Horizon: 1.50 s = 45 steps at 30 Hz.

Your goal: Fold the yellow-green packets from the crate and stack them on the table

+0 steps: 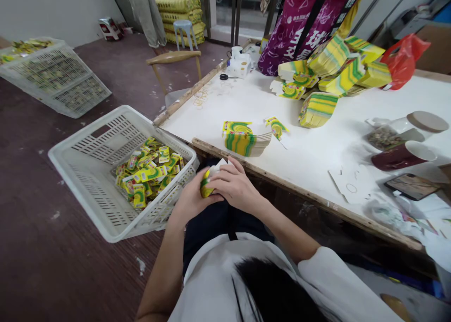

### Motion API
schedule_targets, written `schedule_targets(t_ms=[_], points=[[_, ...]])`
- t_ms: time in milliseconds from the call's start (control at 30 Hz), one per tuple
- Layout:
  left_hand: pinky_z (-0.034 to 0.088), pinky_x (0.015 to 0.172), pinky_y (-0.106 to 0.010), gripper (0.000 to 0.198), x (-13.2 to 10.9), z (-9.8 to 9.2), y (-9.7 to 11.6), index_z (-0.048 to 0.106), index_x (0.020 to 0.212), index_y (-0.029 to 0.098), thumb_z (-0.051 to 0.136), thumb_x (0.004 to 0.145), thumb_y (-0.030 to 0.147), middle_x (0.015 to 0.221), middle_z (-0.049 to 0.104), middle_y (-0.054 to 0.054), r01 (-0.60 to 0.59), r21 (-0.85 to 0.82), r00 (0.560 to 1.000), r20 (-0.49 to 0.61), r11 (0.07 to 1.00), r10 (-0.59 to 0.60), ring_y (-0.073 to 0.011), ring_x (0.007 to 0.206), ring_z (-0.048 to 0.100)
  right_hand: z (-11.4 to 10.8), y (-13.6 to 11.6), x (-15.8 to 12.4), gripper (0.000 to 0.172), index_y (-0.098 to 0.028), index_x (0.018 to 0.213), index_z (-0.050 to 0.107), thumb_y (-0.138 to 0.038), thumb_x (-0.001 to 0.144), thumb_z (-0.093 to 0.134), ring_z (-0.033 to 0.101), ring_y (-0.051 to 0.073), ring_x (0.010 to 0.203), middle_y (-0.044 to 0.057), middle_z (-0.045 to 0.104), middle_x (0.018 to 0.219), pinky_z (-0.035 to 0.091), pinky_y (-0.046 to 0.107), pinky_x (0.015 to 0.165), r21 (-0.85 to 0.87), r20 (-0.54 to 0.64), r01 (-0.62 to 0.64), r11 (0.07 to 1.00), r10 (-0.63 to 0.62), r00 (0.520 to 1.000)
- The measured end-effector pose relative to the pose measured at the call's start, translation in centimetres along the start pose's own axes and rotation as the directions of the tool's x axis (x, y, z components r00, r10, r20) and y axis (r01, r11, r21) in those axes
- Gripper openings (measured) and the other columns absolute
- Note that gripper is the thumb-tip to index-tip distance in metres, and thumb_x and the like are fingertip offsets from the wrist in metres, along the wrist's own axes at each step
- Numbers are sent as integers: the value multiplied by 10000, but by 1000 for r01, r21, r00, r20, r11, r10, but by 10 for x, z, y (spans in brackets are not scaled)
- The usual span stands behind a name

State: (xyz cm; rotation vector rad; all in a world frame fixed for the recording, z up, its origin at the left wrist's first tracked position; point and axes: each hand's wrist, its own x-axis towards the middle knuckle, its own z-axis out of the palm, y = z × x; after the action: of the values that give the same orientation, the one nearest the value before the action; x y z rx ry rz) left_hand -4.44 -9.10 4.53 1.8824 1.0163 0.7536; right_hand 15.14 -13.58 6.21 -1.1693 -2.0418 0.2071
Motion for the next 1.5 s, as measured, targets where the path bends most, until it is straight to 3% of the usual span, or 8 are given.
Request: schedule_targets(t_ms=[133,300,400,533,800,967,1233,1500], points=[[546,826,-367,584,-2,21,2,506,1227,195,776,750,399,1005,646,-40,68,35,991,-115,997,-63,-224,905,654,17,-4,3,731,-236,1424,472,-470,795,764,412,287,1393,129,509,1453,270,488,1203,445,-309,-259,857,419,854],[514,951,-385,818,-2,33,0,334,1436,214,784,765,344,1314,553,-128,-139,207,963,-198,968,181,-266,1159,602,33,3,3,689,-210,1300,589,-622,764,719,607,287,1202,111,664,1253,470,457,1064,901,338,-433,27,580,741],[509,977,-381,687,-2,36,-2,368,1394,224,728,812,293,1310,554,-126,-289,253,931,-152,923,333,-265,1219,577,32,7,1,611,-226,1249,654,-546,743,780,638,261,1154,77,711,1173,466,417,1072,841,514,-531,-104,460,724],[551,860,-353,509,-1,38,-4,451,1221,240,713,784,250,1138,613,-71,-250,248,947,-137,936,289,-230,1033,653,30,14,-5,772,-224,1432,519,-602,790,719,592,260,1242,93,643,1335,421,439,1116,848,472,-528,36,401,785],[467,1019,-498,870,3,44,-15,237,1449,151,692,709,193,1370,439,-213,-182,247,956,-183,952,230,-327,1254,517,26,8,-11,512,-260,1500,452,-227,990,429,450,213,1415,67,496,1517,319,407,1206,541,-29,-291,789,363,931],[513,923,-441,511,0,29,-13,522,1220,204,736,762,279,1109,635,-99,-91,314,965,-208,945,162,-286,1060,624,19,22,-15,514,-258,1499,453,-298,989,493,361,240,1475,103,384,1589,356,413,1182,367,12,-283,886,300,954],[520,925,-395,537,2,12,-3,595,1182,223,800,712,382,1114,698,-64,-135,338,976,-118,932,184,-265,1023,668,-5,34,-13,228,-182,1075,741,-261,863,707,466,282,1406,180,542,1446,407,421,1123,373,208,-241,896,172,963],[518,918,-412,536,4,24,1,557,1225,203,769,764,378,1130,670,-100,-154,343,954,-191,927,230,-278,1047,648,19,22,-10,617,-166,1516,293,-382,979,506,389,236,1442,193,386,1541,334,424,1181,517,48,-278,810,296,954]])
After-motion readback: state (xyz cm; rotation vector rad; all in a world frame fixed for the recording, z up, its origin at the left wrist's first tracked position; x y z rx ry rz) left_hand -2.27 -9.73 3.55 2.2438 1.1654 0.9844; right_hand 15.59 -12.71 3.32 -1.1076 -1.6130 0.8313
